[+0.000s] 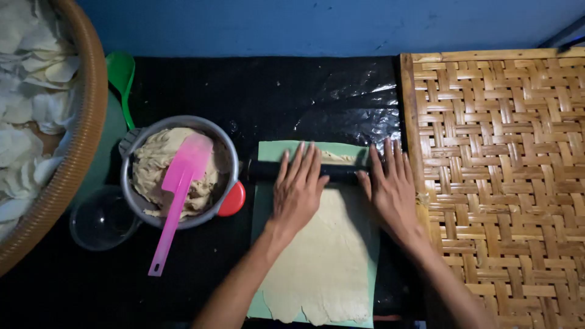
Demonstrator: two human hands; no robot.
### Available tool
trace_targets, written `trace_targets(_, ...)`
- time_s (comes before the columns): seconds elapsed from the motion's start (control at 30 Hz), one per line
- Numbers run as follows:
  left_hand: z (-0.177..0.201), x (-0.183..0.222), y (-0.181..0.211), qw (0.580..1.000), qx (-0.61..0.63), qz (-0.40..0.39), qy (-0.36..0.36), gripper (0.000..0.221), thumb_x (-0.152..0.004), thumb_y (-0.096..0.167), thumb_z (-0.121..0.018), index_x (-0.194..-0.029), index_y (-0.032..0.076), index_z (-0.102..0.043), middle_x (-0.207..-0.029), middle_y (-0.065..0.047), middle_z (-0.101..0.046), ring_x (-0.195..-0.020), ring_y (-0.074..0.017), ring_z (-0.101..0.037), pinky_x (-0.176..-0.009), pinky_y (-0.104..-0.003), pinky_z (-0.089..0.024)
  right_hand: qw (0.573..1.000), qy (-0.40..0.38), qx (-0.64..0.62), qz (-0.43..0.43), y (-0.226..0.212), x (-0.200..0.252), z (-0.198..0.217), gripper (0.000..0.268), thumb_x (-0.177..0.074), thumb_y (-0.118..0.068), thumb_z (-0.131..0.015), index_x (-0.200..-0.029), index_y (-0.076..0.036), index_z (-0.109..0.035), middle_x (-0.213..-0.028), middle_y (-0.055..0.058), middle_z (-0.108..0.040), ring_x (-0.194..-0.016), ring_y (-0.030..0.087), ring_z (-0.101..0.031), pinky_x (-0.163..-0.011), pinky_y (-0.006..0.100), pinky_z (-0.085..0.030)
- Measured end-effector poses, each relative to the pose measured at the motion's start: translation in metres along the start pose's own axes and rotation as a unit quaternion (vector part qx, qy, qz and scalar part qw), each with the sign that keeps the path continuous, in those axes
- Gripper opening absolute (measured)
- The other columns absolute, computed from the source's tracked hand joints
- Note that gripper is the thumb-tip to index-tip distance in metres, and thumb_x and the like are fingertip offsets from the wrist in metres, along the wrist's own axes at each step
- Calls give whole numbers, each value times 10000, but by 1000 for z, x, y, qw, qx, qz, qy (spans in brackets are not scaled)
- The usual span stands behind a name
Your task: Rolling out snack dough with a rolling pin and cutting it into small circular shapes.
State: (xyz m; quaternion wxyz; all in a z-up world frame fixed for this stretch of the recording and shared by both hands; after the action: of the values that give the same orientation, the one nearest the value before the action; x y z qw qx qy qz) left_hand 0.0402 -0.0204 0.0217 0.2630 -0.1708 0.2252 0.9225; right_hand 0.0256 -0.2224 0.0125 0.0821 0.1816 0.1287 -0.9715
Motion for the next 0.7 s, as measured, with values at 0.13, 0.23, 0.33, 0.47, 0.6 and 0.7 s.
trace_targets(0.13,-21,-37,-16,999,-42,17,-9,604,-1066,347,-511,-1510,-59,-461,-1591,-216,-445,-1529,-348,-350,-1263,-567,-191,999,-8,37,7,18,-35,-19,611,-1068,-410,-498,-1543,-26,-480,-1611,260,-400,-1529,411,-357,-1242,531,-265)
trace_targets(0.23,-26,-61,-25,996,-73,33,-24,641,-1068,381,-451,-1533,-59,-430,-1639,-212,-365,-1556,-345,-290,-1265,-592,-159,997,-56,43,-19,28,-63,-28,573,-1088,-422,-411,-1539,-74,-476,-1613,284,-366,-1521,430,-317,-1232,524,-239)
trace_targets(0.33,-18,-67,-25,996,-85,33,-9,675,-1046,419,-476,-1525,-54,-423,-1628,-295,-284,-1548,-414,-229,-1239,-618,-154,995,-93,12,-39,33,-69,-33,625,-1089,-445,-356,-1558,-38,-423,-1605,319,-319,-1505,449,-266,-1213,527,-220)
trace_targets(0.47,9,-39,-7,1000,-18,17,5,709,-1012,431,-581,-1494,-71,-445,-1609,-356,-278,-1525,-494,-208,-1226,-613,-197,999,-32,34,-21,21,-35,-18,630,-1070,-421,-459,-1571,-42,-419,-1617,292,-345,-1520,419,-299,-1227,531,-245)
trace_targets(0.6,22,-2,2,998,41,31,-34,647,-822,314,-773,-1346,-5,-570,-1429,-294,-493,-1367,-459,-422,-1106,-552,-341,1000,-15,-1,-10,-7,2,11,653,-1001,-378,-572,-1533,-19,-450,-1580,318,-384,-1450,469,-372,-1179,525,-303)
trace_targets(0.7,26,-4,0,998,29,-8,-54,570,-837,231,-799,-1337,29,-613,-1200,-159,-613,-1176,-335,-566,-1092,-509,-403,1000,8,-22,-2,-11,1,22,633,-1014,-382,-585,-1503,8,-487,-1560,333,-406,-1426,486,-412,-1171,527,-337)
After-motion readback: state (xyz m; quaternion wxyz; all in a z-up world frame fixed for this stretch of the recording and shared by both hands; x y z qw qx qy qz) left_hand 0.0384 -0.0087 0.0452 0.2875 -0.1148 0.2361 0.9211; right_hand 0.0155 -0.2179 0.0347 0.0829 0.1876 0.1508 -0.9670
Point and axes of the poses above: each hand's wrist, its own x-axis away from the middle knuckle, its own z-axis out of the back of the hand, y = z × x, the point moved 5 cm from there along -x, towards the middle knuckle
